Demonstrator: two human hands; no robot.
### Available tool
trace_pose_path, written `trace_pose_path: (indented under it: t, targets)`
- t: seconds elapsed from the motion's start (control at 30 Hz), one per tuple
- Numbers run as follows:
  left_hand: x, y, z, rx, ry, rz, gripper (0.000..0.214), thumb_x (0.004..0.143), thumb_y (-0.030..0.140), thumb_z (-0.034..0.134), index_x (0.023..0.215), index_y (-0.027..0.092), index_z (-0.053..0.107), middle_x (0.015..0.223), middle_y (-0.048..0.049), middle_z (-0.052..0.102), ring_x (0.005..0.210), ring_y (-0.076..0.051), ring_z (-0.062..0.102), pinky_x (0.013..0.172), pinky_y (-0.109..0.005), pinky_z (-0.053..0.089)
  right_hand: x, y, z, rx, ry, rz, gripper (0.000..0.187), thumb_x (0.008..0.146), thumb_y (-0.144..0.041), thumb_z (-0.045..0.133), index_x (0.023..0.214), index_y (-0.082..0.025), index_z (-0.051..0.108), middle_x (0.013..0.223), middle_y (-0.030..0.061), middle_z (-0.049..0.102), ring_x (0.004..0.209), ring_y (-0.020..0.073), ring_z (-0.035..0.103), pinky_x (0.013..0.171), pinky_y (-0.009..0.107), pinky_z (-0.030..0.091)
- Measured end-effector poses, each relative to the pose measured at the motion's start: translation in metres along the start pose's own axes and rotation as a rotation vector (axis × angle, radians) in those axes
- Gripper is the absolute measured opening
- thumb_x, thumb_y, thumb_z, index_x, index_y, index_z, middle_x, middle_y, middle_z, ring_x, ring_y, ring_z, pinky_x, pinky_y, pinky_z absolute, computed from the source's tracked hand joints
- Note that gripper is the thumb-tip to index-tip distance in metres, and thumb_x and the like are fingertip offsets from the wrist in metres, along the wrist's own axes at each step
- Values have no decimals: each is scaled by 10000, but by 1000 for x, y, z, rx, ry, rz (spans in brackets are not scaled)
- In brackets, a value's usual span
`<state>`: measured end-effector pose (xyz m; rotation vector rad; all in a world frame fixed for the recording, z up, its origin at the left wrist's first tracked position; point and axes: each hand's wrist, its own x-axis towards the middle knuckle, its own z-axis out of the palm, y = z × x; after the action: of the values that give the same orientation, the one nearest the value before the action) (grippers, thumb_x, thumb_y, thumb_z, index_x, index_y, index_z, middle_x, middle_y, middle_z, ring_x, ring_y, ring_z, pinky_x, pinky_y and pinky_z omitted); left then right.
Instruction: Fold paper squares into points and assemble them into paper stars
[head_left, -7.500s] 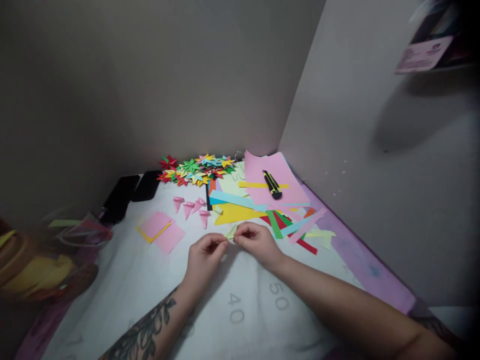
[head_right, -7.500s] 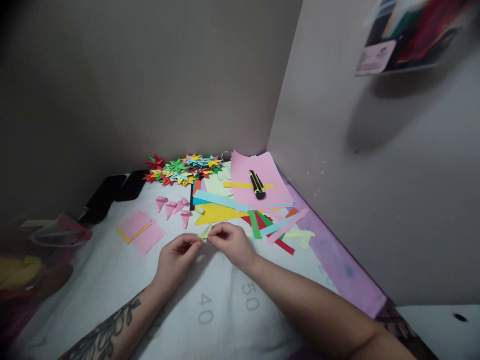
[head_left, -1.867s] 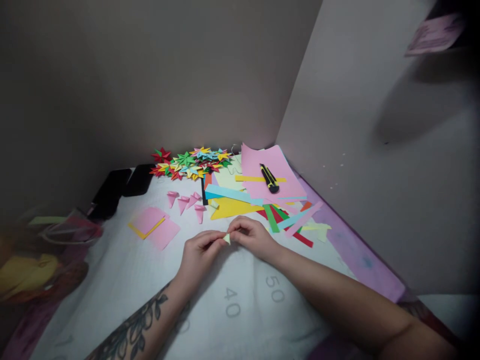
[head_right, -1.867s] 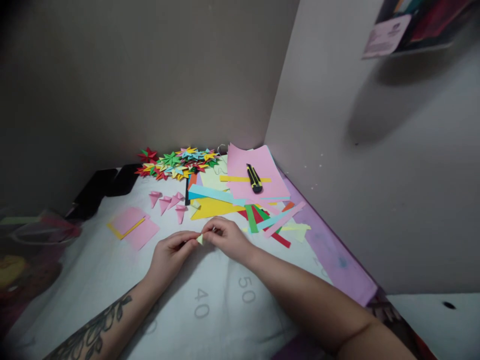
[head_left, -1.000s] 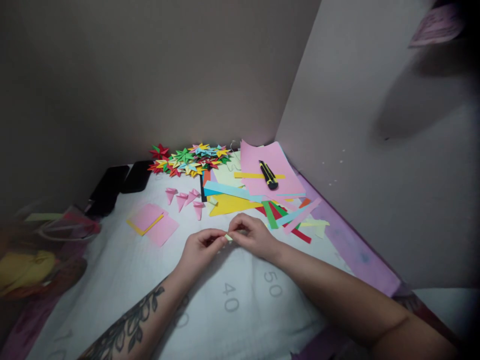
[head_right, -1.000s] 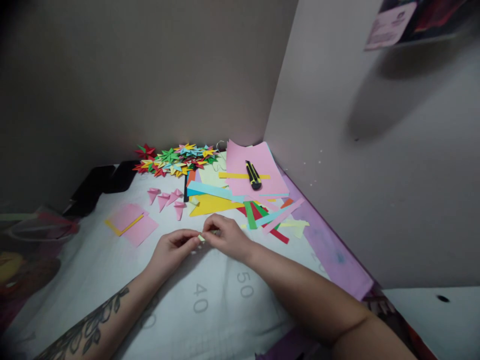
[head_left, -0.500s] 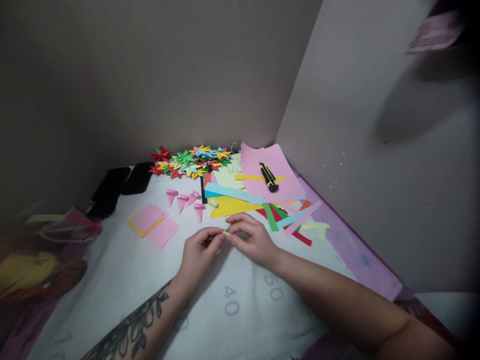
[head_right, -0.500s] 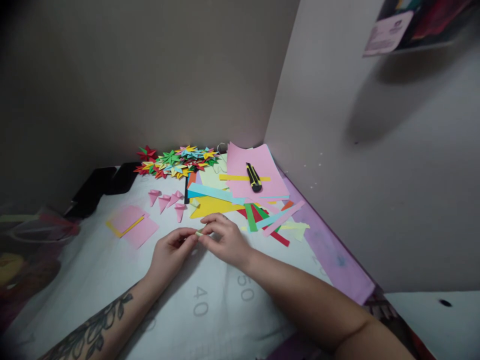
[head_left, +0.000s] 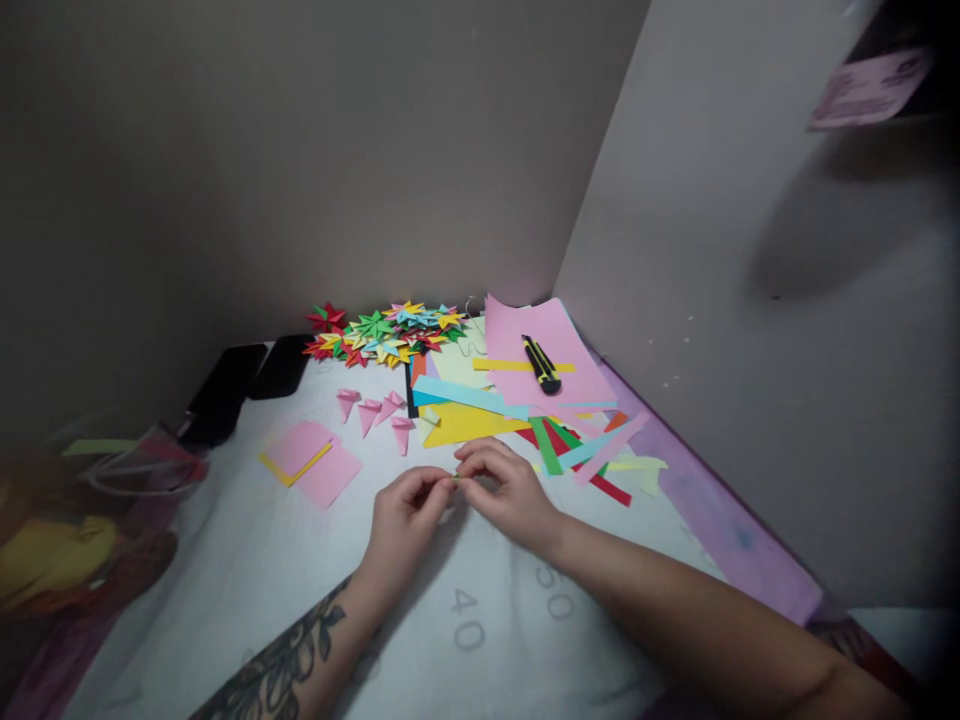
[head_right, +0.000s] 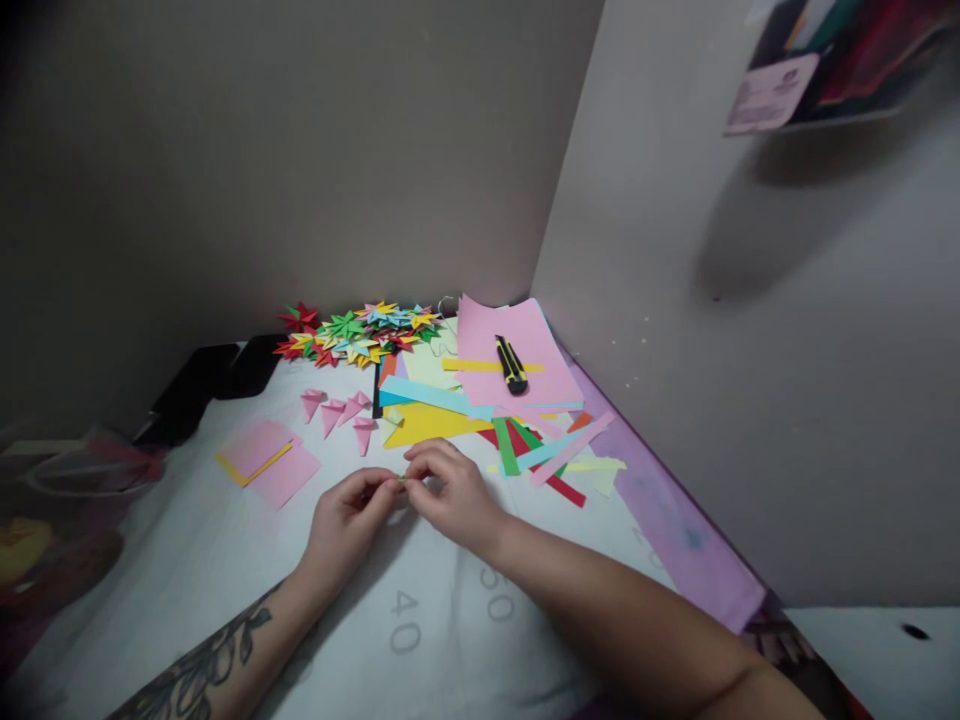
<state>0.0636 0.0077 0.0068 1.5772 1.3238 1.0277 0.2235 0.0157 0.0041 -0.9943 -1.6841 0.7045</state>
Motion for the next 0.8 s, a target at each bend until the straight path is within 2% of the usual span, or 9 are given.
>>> trace_pose_path:
  t: [0.17, 0.5, 0.8]
  targets:
    - [0, -1, 2, -10, 5, -10, 167, 811, 303, 554, 786, 164, 642, 738, -13, 659, 685, -135, 586, 638, -224, 448, -2, 1, 4, 25, 17, 115, 89, 757, -113, 558, 763, -201, 550, 744, 5, 593, 714, 142, 575, 640, 258, 467]
    - [0, 3, 2, 28, 2, -28, 153, 828, 273, 509, 725, 174, 564, 672, 20, 569, 636, -121, 516, 592, -217, 395, -3, -1, 3, 96, -5, 196, 103, 758, -133, 551, 835, -200, 540, 817, 8, 596, 753, 136, 591, 683, 257, 491]
    - [1, 5, 6, -32, -39, -31, 120, 807, 275, 541, 787, 167, 590, 721, 3, 602, 659, -124, 537, 614, -226, 417, -1, -2, 4, 64, -22, 231, 74, 760, -147, 542, 758, -201, 491, 719, -23, 535, 679, 119, 531, 605, 228, 428]
